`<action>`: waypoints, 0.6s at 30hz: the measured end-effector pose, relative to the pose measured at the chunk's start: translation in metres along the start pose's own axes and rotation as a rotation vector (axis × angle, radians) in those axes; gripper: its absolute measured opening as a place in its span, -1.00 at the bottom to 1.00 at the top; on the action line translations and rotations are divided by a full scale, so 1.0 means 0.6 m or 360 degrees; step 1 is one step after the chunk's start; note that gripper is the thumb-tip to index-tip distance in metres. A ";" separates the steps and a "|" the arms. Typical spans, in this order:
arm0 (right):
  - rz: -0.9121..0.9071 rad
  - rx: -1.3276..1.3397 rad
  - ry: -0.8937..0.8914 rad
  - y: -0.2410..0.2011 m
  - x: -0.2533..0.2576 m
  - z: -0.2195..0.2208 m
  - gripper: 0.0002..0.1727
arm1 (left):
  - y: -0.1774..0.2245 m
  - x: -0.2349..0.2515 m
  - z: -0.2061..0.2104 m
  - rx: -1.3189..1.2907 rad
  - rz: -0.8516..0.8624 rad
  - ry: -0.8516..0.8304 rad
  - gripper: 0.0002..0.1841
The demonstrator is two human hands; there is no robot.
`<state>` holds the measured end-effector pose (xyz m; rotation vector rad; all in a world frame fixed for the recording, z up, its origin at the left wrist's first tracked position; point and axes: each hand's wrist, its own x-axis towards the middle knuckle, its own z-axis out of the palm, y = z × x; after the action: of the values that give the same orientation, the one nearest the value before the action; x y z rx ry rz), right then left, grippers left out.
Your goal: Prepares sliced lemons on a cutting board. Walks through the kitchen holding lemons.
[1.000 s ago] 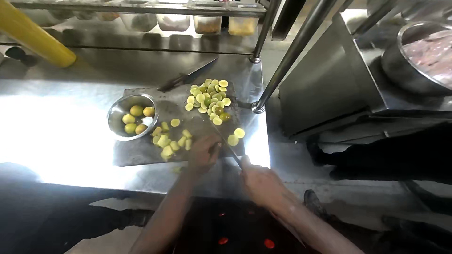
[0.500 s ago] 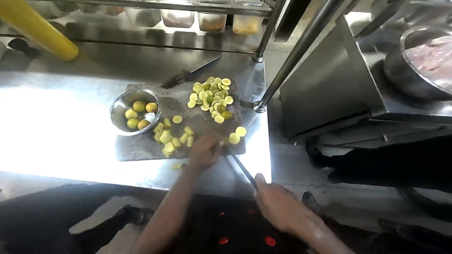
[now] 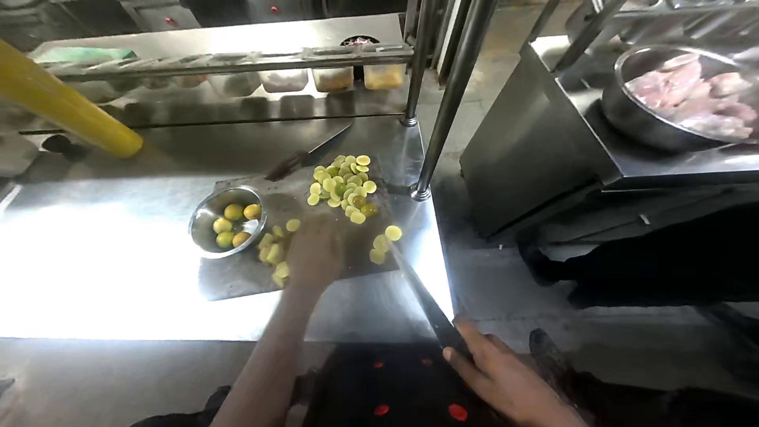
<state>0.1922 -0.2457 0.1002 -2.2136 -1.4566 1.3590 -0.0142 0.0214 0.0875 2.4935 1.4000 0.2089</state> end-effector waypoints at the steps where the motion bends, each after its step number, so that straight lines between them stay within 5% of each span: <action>1: 0.0008 0.0004 0.0037 0.005 0.000 0.000 -0.50 | 0.013 0.000 0.014 -0.0063 0.0124 -0.0104 -0.65; 5: 0.0060 -0.0012 0.0105 0.015 -0.005 -0.007 -0.50 | 0.063 0.004 0.044 -0.0239 0.0201 -0.0587 -0.63; 12: 0.0031 0.0009 0.0182 0.028 -0.005 0.000 -0.52 | 0.059 0.007 0.060 -0.0262 0.0357 -0.0330 -0.82; 18: -0.0014 0.0034 0.0183 0.034 0.001 0.000 -0.51 | 0.033 0.010 0.001 -0.0237 0.0009 -0.0341 -0.77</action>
<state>0.2054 -0.2557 0.0885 -2.2291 -1.4039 1.2166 0.0055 0.0167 0.0928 2.3210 1.2442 0.0429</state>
